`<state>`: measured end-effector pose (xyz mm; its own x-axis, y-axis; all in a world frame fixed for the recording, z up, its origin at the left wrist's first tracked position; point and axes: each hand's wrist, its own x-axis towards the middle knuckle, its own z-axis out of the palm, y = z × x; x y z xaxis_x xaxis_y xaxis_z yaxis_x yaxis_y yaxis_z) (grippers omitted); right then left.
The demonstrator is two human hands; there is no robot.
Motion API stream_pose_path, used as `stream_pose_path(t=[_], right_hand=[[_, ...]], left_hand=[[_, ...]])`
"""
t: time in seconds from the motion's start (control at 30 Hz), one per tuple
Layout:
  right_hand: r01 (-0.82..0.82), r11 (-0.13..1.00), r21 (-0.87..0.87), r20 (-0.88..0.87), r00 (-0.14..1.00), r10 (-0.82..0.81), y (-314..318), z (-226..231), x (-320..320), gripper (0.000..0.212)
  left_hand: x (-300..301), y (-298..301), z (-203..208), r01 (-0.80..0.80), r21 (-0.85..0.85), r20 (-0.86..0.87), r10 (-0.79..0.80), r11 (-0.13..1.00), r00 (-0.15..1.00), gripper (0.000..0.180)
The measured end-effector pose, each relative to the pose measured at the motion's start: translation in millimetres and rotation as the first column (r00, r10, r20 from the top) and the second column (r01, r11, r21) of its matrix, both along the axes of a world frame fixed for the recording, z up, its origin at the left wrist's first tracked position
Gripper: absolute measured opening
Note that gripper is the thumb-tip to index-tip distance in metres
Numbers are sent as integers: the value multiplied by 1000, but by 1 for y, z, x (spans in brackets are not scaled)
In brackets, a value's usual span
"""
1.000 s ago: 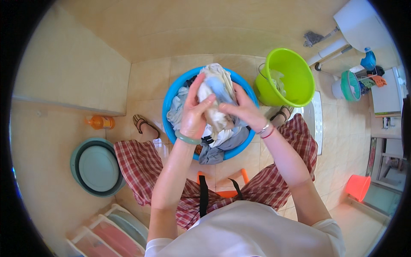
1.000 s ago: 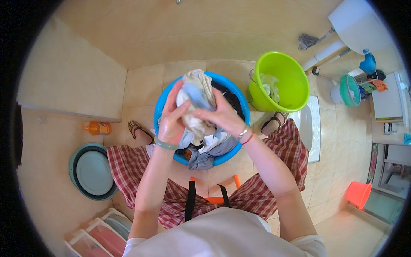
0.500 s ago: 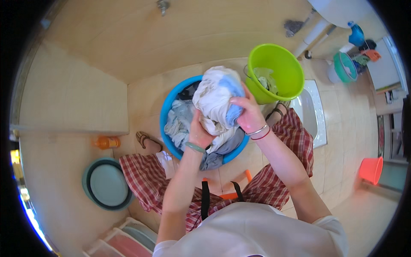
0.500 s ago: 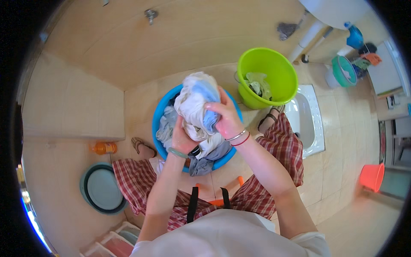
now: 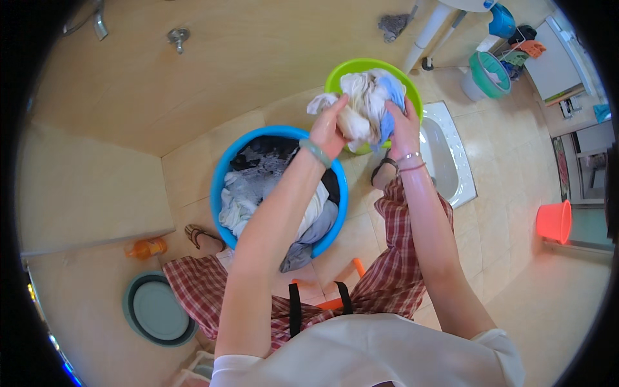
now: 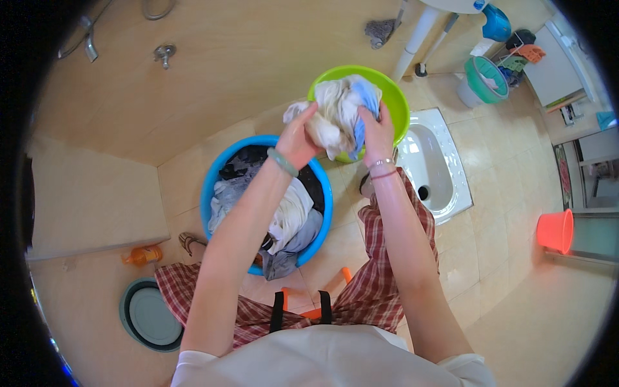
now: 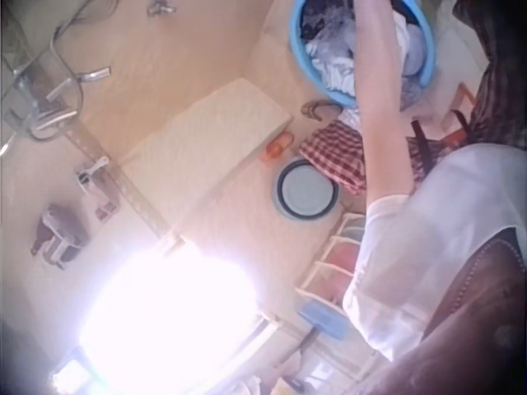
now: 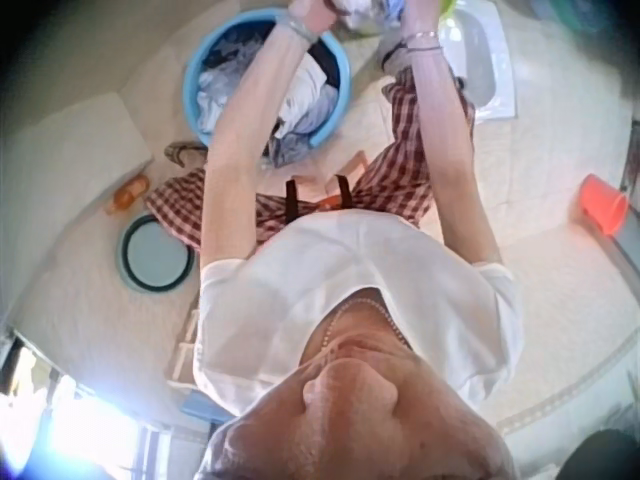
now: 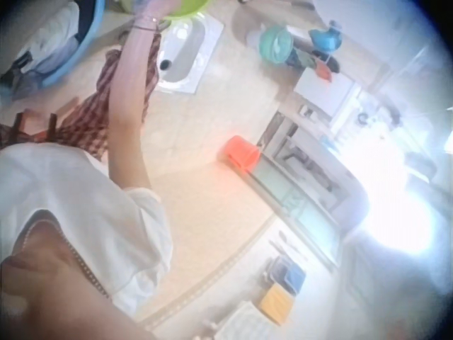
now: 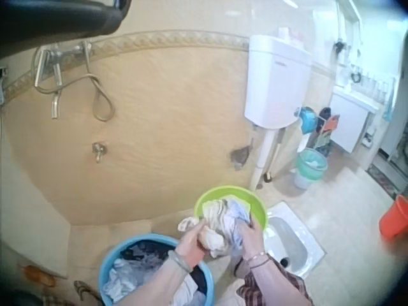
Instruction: The person sits on a small stool and hand-washes clothes in a blue basin filled with soapy water. They repeatedly submerge, scrub, and wring out various garments, including white and dark-colored items, then transfer the washed clothes into a green bucket.
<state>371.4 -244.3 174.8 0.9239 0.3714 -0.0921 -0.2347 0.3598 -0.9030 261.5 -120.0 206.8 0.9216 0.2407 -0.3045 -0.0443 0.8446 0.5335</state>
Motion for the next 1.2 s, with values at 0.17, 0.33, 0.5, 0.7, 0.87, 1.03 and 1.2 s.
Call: stream_pose_path(t=[0.17,0.33,0.5,0.7,0.87,1.03,1.2], right_hand=[[21,992,-124,-273,960,-54,13,-22,38,42],[-8,976,220,-365,926,90,16,-96,75,21],[-195,972,134,-232,947,222,46,-45,29,29],[-728,500,-469,-103,608,788,84,-86,-100,35],[-498,464,-732,357,299,885,74,-170,-216,33],[-247,23,-969,5,71,997,35,-188,-237,25],[-207,-172,-963,-176,1,984,35,-166,-238,23]], left_hand=[[60,22,-22,-20,56,9,20,998,1000,49],[92,26,-1,270,384,-337,-138,883,931,79],[63,93,-7,509,680,-391,-326,528,861,75],[-125,143,-79,437,808,-546,223,395,808,32],[-310,91,-204,917,397,-836,397,-37,378,53],[-344,57,-215,897,437,-730,607,60,314,79],[-328,78,-196,885,447,-704,663,133,256,74]])
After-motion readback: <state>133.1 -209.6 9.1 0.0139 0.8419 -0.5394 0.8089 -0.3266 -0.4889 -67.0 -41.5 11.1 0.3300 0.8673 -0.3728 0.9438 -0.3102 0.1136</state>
